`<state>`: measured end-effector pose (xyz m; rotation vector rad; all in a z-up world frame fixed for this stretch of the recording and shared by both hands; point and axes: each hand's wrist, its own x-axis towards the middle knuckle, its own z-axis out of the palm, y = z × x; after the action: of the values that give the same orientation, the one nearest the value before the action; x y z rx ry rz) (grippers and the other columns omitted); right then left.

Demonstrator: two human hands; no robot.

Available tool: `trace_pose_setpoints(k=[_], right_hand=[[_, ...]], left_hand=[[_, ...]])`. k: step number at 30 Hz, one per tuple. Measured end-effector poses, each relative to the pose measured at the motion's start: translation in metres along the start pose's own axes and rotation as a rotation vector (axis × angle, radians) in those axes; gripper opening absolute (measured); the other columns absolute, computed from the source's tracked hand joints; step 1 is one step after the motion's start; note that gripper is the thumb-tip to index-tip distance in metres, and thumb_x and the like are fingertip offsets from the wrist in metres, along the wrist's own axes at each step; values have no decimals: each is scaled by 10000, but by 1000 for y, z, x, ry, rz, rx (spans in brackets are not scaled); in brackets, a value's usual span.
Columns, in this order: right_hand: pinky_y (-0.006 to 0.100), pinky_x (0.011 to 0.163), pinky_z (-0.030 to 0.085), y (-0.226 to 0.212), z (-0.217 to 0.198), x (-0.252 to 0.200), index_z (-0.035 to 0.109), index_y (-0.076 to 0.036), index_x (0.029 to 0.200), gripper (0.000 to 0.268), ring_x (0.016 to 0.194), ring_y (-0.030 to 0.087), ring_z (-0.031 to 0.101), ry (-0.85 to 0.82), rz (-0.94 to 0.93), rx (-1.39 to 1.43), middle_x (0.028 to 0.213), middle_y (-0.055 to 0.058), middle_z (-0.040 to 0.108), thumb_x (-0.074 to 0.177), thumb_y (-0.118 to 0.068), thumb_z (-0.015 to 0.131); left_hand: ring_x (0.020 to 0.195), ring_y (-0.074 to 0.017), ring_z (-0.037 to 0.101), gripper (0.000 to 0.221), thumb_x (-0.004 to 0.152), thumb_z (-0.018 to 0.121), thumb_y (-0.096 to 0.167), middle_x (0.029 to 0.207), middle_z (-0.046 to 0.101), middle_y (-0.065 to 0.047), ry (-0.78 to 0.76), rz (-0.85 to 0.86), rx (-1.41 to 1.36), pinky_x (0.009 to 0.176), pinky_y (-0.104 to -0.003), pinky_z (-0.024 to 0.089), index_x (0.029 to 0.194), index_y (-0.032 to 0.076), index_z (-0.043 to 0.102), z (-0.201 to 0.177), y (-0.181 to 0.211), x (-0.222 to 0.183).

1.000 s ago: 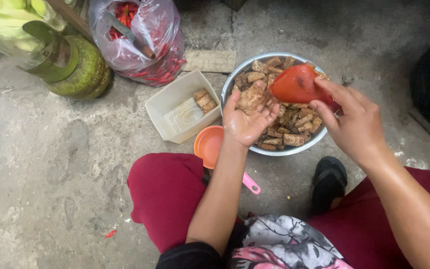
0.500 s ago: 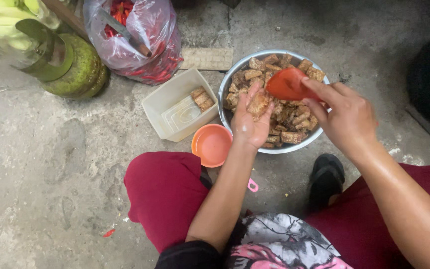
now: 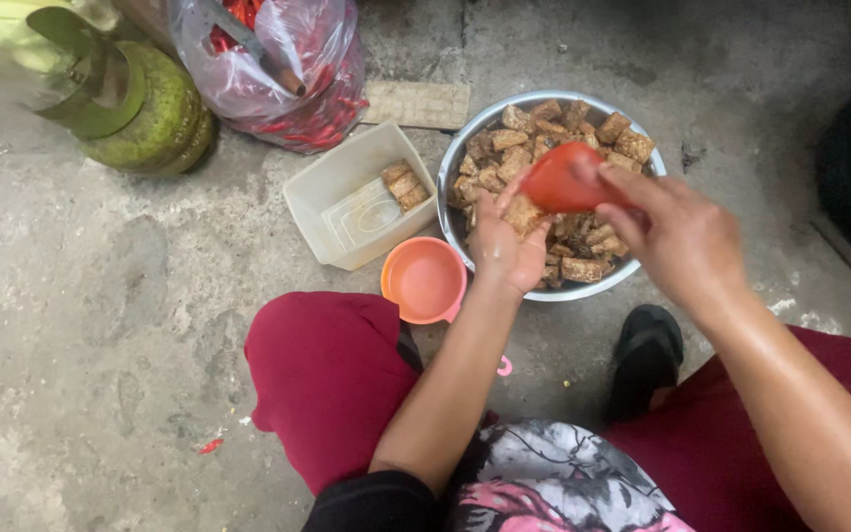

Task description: The person sits on the floor and uses a red plastic scoop to rub brown cubed food items, then places them into a white plastic container. The person repeatedly picks up cubes from a metal bowl, rubs them with the scoop, and transfers them to the container.

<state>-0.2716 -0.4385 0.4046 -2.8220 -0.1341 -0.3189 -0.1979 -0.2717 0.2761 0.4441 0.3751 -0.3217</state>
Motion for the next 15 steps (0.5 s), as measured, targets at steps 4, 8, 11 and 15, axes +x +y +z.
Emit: trace_pose_setpoints(k=[4,8,11,15], right_hand=[[414,771,604,-3,2,2,684,-220,1419,442,828,269,735,106,-13,7,1066,106,756,1006,-373,719],[414,736,604,-3,10,5,703,-215,1400,441,781,265,731,31,-17,20,1066,110,754,984,-357,742],[424,712,599,15,4,17,706,-223,1408,348,784,248,731,-23,111,-216,1071,84,773,1073,-318,723],[389,857,611,44,-10,15,643,-96,1463,416,939,248,727,181,94,53,1203,165,724,1099,-272,744]], left_hand=[[1222,-284,513,669,1128,221,535,1220,621,-132,20,-8,-29,1130,-470,397,1353,33,601,-2,-4,2],[1275,-289,541,567,1089,348,544,1234,631,-128,101,-46,-120,1128,-489,410,1251,47,569,9,-9,0],[1200,-285,627,420,1057,550,404,1211,632,-155,-109,-76,35,1074,-427,503,1269,42,561,19,2,1],[777,-260,691,462,897,760,302,964,659,-191,-79,170,480,601,-299,580,1148,-24,550,22,52,61]])
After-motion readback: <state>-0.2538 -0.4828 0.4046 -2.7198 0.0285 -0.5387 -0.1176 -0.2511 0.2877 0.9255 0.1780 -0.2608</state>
